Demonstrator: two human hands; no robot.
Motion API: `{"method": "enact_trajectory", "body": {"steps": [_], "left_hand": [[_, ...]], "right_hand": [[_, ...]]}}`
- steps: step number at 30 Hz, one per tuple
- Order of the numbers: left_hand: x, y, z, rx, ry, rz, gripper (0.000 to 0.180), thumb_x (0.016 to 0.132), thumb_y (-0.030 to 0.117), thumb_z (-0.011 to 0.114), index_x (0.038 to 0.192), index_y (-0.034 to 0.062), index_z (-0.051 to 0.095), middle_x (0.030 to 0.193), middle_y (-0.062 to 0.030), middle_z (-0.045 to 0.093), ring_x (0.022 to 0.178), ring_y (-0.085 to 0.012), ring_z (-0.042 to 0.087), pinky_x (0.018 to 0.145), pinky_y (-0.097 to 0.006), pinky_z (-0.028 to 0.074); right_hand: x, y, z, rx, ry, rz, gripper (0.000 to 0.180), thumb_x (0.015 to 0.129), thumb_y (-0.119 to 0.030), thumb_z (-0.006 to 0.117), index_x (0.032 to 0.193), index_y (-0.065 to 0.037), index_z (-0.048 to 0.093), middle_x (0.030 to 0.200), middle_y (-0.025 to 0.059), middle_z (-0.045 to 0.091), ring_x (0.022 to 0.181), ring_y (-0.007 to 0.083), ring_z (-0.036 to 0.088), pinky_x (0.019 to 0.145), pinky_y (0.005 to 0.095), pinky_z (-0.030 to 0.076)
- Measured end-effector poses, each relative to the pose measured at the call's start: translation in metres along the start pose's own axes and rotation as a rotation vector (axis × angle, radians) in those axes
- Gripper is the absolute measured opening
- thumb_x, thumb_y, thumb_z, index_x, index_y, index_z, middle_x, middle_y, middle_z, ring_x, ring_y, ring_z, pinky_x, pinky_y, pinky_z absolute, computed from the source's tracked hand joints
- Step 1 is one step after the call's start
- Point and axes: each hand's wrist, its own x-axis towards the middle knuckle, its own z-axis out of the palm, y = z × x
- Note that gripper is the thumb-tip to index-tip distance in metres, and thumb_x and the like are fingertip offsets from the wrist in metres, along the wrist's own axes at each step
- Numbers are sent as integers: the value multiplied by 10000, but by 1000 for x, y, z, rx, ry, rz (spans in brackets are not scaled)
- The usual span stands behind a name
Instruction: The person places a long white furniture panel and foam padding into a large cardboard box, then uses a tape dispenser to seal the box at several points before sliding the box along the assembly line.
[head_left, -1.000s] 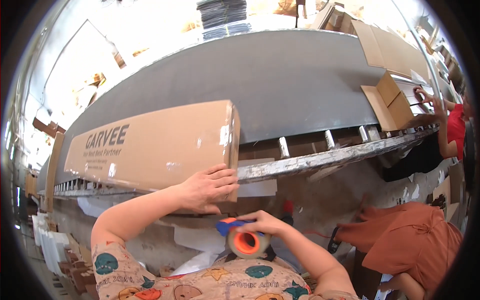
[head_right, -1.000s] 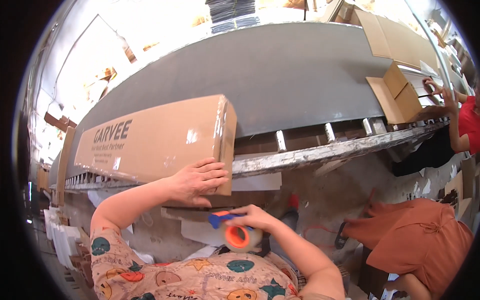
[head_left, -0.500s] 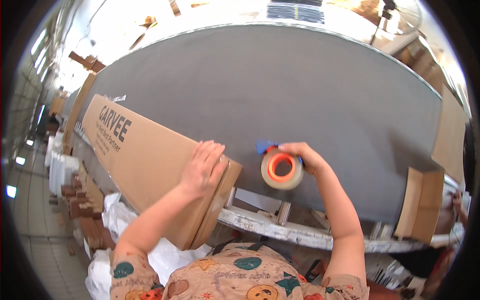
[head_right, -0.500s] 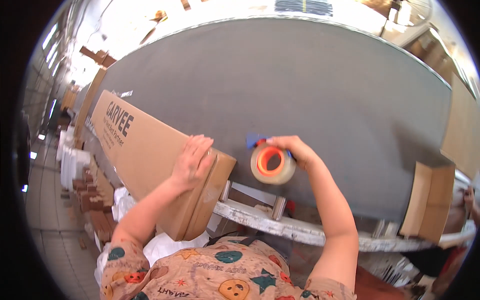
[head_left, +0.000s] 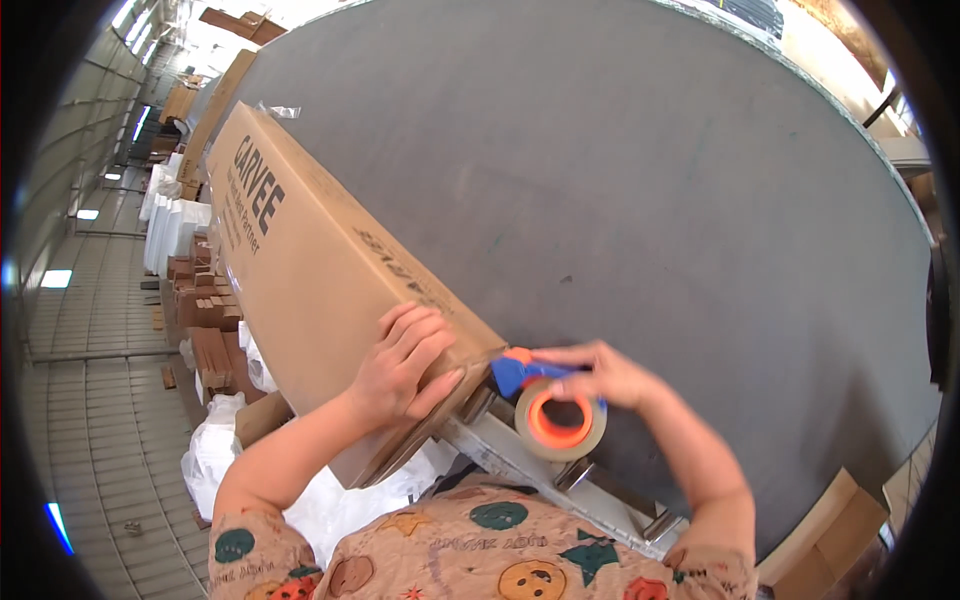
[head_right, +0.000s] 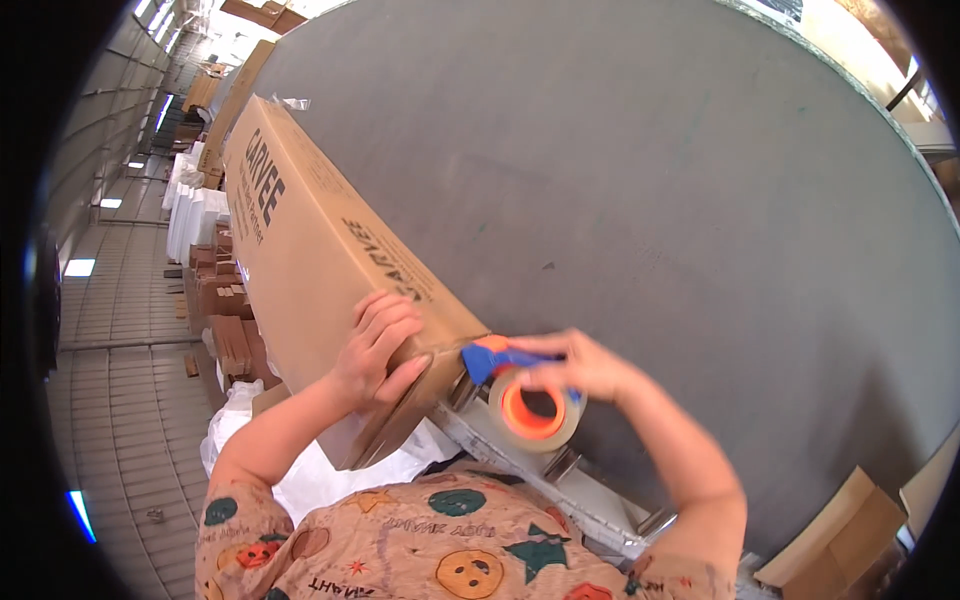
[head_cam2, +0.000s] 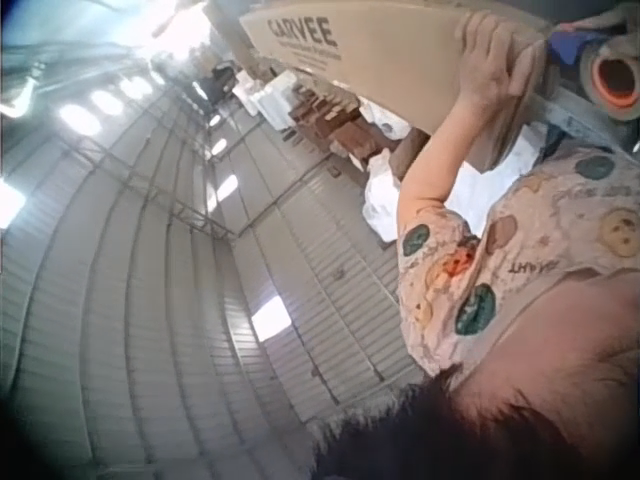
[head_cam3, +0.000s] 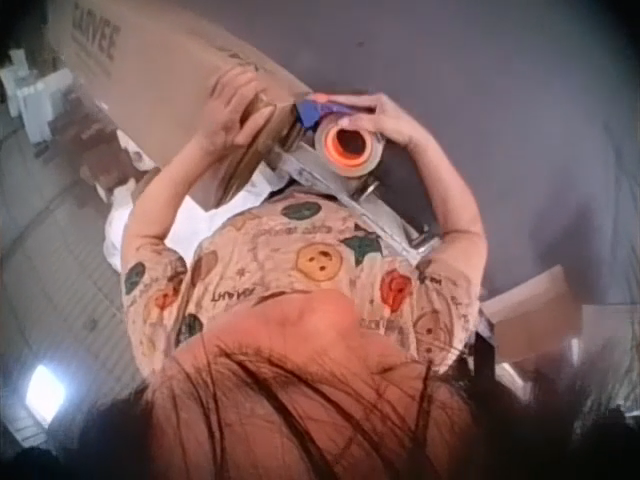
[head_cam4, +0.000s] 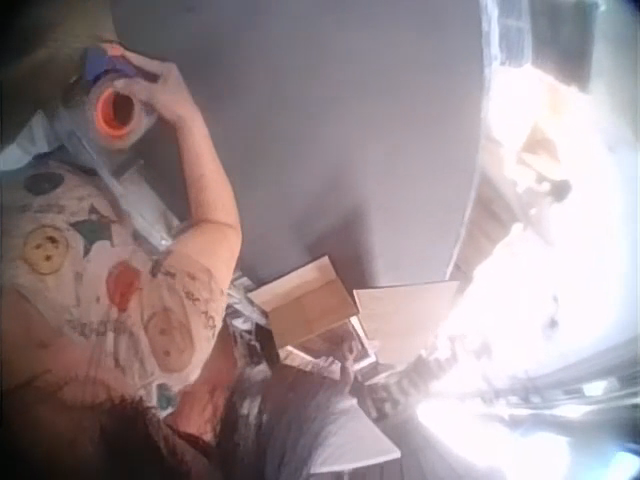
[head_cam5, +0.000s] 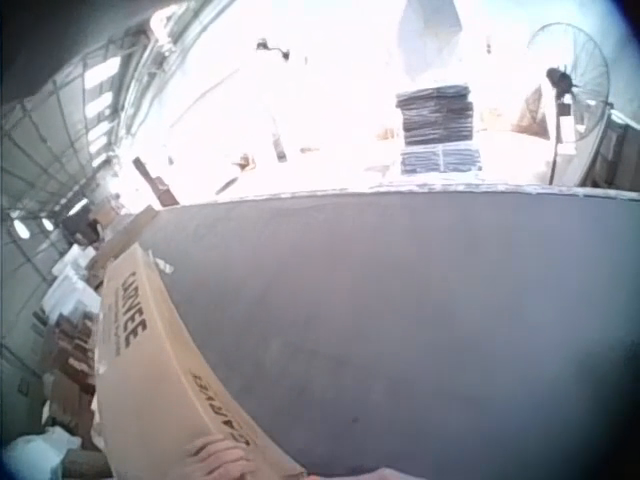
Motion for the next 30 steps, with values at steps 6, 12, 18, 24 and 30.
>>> {"method": "enact_trajectory", "body": {"steps": [6,12,18,24,30], "left_hand": [[-1,-19,16,30,111,105,342,815,253,631,1050,15,558,1092,-148,543,1101,-312,492,1035,-442,309],[7,-34,41,-44,298,216,305,852,278,597,1024,26,582,1020,-144,599,1047,-331,525,965,-407,355],[3,-52,40,-58,465,249,324,843,313,618,1008,34,608,980,-120,628,1022,-306,551,934,-423,394],[-99,-26,32,219,14,1054,243,757,309,633,842,90,693,912,-96,621,985,-254,562,993,-526,324],[-215,-41,29,1140,-300,1573,496,860,316,435,1112,-70,616,1175,-216,582,1153,-408,493,1033,-557,316]], "right_hand": [[-4,75,128,317,625,-210,663,751,-190,706,1346,-8,477,1327,115,512,1204,182,472,1048,316,323],[18,102,199,438,875,-317,655,771,-257,651,1333,28,475,1306,150,522,1195,191,485,1032,325,351],[80,194,417,347,891,-415,692,776,-219,738,1354,18,443,1362,145,482,1252,208,456,1060,354,332],[168,187,417,95,1010,-373,674,795,-233,741,1336,45,452,1238,152,575,1101,149,531,978,281,388],[204,225,362,121,996,-504,352,872,-247,604,1132,-8,604,1052,85,644,942,157,586,849,339,478]]}}
